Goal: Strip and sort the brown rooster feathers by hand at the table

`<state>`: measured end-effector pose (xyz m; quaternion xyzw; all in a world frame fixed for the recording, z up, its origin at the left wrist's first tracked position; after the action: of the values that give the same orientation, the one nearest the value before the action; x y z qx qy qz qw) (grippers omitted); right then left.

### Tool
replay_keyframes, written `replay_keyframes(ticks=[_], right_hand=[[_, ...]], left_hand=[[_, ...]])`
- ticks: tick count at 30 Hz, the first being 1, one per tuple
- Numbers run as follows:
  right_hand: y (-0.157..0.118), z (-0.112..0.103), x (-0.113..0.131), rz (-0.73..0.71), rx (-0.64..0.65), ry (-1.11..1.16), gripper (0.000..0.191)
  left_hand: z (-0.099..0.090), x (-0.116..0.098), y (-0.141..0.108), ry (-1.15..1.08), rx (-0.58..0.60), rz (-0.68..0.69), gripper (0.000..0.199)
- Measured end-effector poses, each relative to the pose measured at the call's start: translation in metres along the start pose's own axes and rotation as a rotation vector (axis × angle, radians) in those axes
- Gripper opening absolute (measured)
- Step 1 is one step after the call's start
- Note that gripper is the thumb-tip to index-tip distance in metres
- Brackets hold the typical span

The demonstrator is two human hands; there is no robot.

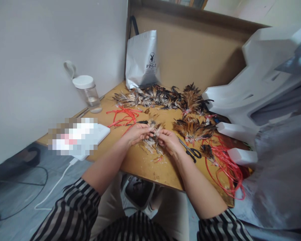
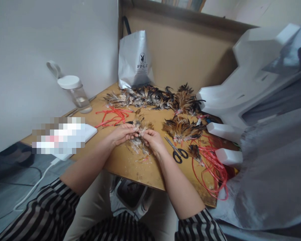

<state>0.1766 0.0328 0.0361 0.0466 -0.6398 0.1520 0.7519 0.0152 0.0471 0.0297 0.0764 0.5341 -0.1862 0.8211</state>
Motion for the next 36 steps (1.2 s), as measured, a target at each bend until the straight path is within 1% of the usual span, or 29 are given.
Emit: replay_keyframes(ticks=[4, 8, 10, 15, 19, 24, 28, 36], right_hand=[[-0.001, -0.002, 0.003, -0.005, -0.026, 0.016, 0.028], [-0.003, -0.004, 0.012, -0.108, -0.107, 0.091, 0.028], [-0.004, -0.004, 0.014, -0.155, -0.123, 0.09, 0.027], [-0.002, 0.0, 0.008, -0.236, -0.14, -0.037, 0.022], [0.0, 0.005, 0.003, -0.276, -0.17, -0.125, 0.02], [0.002, 0.007, 0.001, -0.275, -0.173, -0.175, 0.022], [0.005, 0.006, 0.0, -0.246, -0.23, -0.225, 0.024], [0.003, 0.005, 0.004, -0.234, -0.251, -0.197, 0.028]], left_hand=[[0.0, -0.002, -0.001, 0.04, -0.025, 0.013, 0.022], [-0.001, -0.007, -0.003, 0.058, -0.028, 0.05, 0.023], [0.0, -0.007, -0.004, 0.049, -0.02, 0.055, 0.024], [0.002, -0.003, -0.003, 0.085, 0.021, 0.033, 0.025], [0.003, -0.001, -0.001, 0.105, 0.019, 0.02, 0.025], [0.005, 0.001, 0.0, 0.108, 0.0, 0.023, 0.024], [0.005, 0.001, 0.001, 0.114, -0.016, 0.029, 0.023], [0.008, -0.001, 0.0, 0.136, -0.049, 0.044, 0.021]])
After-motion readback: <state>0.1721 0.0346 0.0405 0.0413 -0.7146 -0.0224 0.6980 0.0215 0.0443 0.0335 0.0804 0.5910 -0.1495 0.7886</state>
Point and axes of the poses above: each hand's wrist, its own y-axis towards the middle knuckle, its own z-axis out of the palm, x = y × z, the point moved 1 cm from there along y, towards the middle knuckle, and after that the axes turned 1 degree about z, right-handed, at the moved point
